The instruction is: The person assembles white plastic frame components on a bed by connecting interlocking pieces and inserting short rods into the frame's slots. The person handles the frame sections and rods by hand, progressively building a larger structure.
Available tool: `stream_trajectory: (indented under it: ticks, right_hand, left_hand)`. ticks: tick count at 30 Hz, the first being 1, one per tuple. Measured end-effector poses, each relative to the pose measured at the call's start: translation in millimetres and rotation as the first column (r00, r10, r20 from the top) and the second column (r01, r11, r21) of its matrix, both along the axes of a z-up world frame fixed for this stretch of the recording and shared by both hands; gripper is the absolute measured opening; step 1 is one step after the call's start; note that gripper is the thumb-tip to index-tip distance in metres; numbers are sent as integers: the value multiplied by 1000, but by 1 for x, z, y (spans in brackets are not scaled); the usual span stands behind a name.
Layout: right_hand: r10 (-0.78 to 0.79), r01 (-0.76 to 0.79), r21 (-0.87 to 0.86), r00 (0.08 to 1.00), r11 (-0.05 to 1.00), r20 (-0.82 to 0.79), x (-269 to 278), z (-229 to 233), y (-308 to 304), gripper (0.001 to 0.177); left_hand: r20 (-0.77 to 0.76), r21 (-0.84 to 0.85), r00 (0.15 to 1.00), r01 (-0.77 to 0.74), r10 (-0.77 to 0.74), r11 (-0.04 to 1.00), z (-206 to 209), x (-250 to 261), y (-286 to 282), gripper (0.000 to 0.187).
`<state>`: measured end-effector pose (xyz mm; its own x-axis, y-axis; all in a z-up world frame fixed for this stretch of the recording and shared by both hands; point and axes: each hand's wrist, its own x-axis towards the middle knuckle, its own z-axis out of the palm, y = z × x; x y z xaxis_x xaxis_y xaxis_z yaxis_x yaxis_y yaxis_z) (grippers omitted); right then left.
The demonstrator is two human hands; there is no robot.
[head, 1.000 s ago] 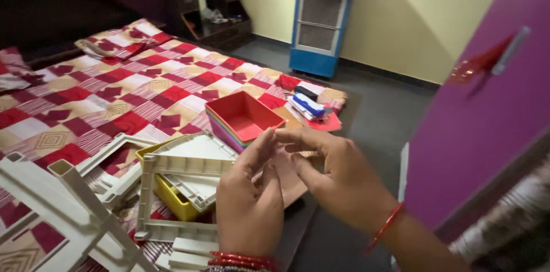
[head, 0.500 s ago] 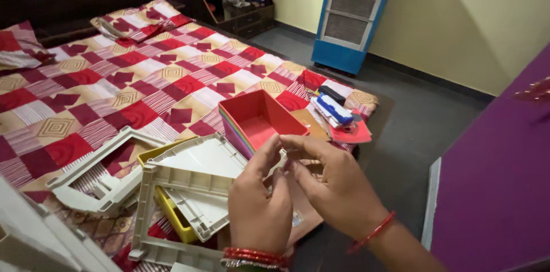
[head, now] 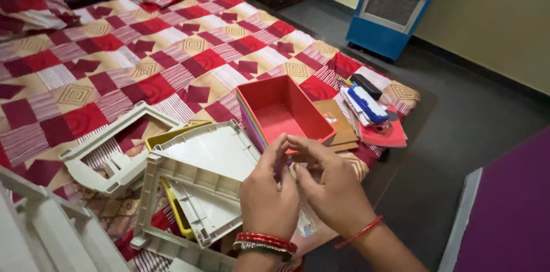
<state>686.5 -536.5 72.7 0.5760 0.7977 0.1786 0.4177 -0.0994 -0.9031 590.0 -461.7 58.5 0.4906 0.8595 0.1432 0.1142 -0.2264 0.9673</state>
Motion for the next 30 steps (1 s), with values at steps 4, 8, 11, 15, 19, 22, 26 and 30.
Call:
stream_trajectory:
  ticks: [4,8,11,15,19,22,26,30]
  right_hand:
    - [28,-28,-21,1000,999,-15,36,-26,12,47]
    - [19,-17,-48,998,999,62,68,-59,22,47]
    - [12,-6,-63,995,998,94,87,-92,27,48]
    - [-24,60,-156,974,986,225,110,-138,35,51]
    - [-53,93,-187,977,978,209,122,-181,39,60]
    - [-34,62,-243,993,968,116,127,-201,43,56]
    - [51,-9,-344,992,939,113,132,-208,43,49]
    - [142,-56,-428,975,902,172,137,-201,49,41]
  left_hand:
    - [-38,15,999,-13,14,1000,-22,34,10,51]
    - [-114,-61,994,-12,5,998,-53,66,17,51]
    - [-242,-59,970,-22,7,998,-80,87,23,53]
    - [-427,-86,904,-42,2,995,-119,105,29,58]
    - [-532,-57,847,-43,6,997,-164,119,32,66]
    - [-582,0,813,-21,17,1000,-195,129,34,73]
    - [-620,-52,784,-20,-16,998,-226,133,29,81]
    - [-602,-60,799,-64,15,996,-234,133,27,87]
